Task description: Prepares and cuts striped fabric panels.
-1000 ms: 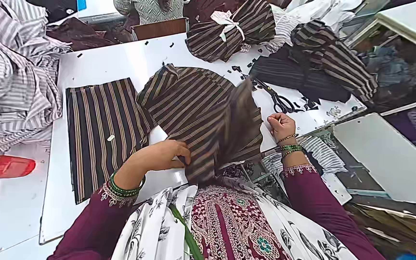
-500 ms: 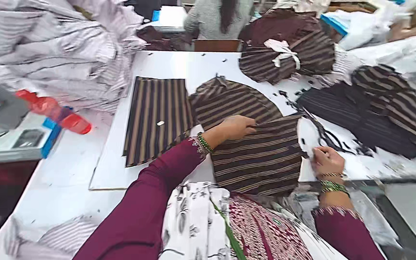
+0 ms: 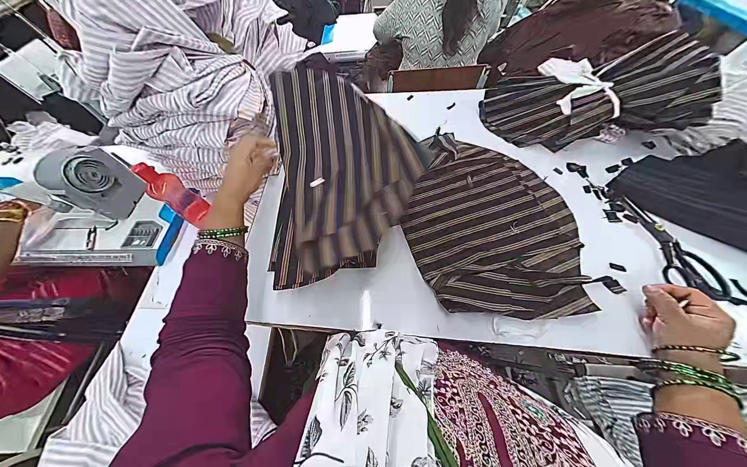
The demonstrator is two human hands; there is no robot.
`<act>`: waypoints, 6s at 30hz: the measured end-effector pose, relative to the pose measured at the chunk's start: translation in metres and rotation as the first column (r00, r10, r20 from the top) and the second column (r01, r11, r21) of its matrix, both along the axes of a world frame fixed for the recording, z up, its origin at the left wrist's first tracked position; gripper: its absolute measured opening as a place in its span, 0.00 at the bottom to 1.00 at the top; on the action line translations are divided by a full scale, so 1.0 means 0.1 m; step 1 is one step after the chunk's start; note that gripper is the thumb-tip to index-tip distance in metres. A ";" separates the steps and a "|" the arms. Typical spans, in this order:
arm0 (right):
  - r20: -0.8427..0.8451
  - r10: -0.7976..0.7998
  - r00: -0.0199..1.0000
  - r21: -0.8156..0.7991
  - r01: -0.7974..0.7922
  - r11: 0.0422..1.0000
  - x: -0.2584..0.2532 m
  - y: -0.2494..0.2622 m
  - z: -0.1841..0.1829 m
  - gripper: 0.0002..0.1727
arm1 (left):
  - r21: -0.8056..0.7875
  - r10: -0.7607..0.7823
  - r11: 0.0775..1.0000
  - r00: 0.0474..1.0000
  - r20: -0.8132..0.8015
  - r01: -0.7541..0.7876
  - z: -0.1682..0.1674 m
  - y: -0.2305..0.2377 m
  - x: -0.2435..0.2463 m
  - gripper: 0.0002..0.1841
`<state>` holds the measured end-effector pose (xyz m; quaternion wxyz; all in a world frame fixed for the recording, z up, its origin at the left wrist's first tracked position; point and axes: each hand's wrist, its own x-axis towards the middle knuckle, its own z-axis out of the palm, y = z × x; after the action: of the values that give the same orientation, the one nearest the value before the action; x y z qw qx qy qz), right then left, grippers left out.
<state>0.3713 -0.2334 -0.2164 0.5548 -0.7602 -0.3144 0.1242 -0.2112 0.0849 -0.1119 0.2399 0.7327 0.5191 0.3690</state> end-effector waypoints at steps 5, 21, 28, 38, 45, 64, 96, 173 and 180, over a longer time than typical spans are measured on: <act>-0.001 -0.006 1.000 -0.043 0.006 0.999 -0.02 0.02 0.03 0.05 | -0.640 0.328 0.754 0.929 0.170 -0.149 -0.51 -0.19 0.15 0.23; -0.004 -0.008 1.000 -0.023 0.007 1.000 0.03 0.02 -0.02 0.05 | -0.367 0.233 0.900 0.971 -0.053 -0.236 -0.28 -0.23 0.25 0.15; 0.014 0.008 1.000 -0.020 -0.007 1.000 0.05 0.03 -0.03 0.05 | -0.486 0.134 0.854 0.981 -0.140 -0.186 -0.12 -0.78 0.10 0.19; -0.007 0.032 0.999 0.015 -0.031 0.999 0.18 0.10 -0.08 0.08 | -0.344 -0.529 0.824 0.830 -0.176 0.451 -0.53 -1.40 2.09 0.31; 0.005 0.150 0.989 0.117 -0.150 0.982 0.28 0.10 -0.20 0.10 | -0.369 -0.686 0.724 0.663 -0.300 0.583 -1.02 -1.19 3.02 0.31; 0.559 0.620 0.550 -0.346 -0.525 0.777 0.51 0.70 -0.01 0.07 | 0.288 -0.412 0.802 0.834 -0.367 0.523 -1.38 -1.85 3.13 0.23; 0.345 0.881 0.325 -0.441 -0.772 0.458 0.50 0.65 -0.12 0.14 | -0.333 -0.588 0.804 0.573 -0.571 0.492 -0.71 -1.28 4.67 0.16; 0.456 0.620 0.639 0.042 -0.711 0.702 0.47 0.69 -0.23 0.21 | -0.346 -0.682 0.651 0.721 0.124 0.675 -0.88 -1.47 4.28 0.11; 0.442 0.602 0.664 0.129 -0.712 0.691 0.51 0.69 -0.23 0.12 | -0.373 -0.626 0.625 0.726 0.284 0.686 -0.92 -1.44 4.29 0.08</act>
<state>0.4219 -0.1647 -0.2395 0.5075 -0.5113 -0.6820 0.1266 0.2175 -0.0589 -0.2039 0.5542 0.7688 0.2703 0.1697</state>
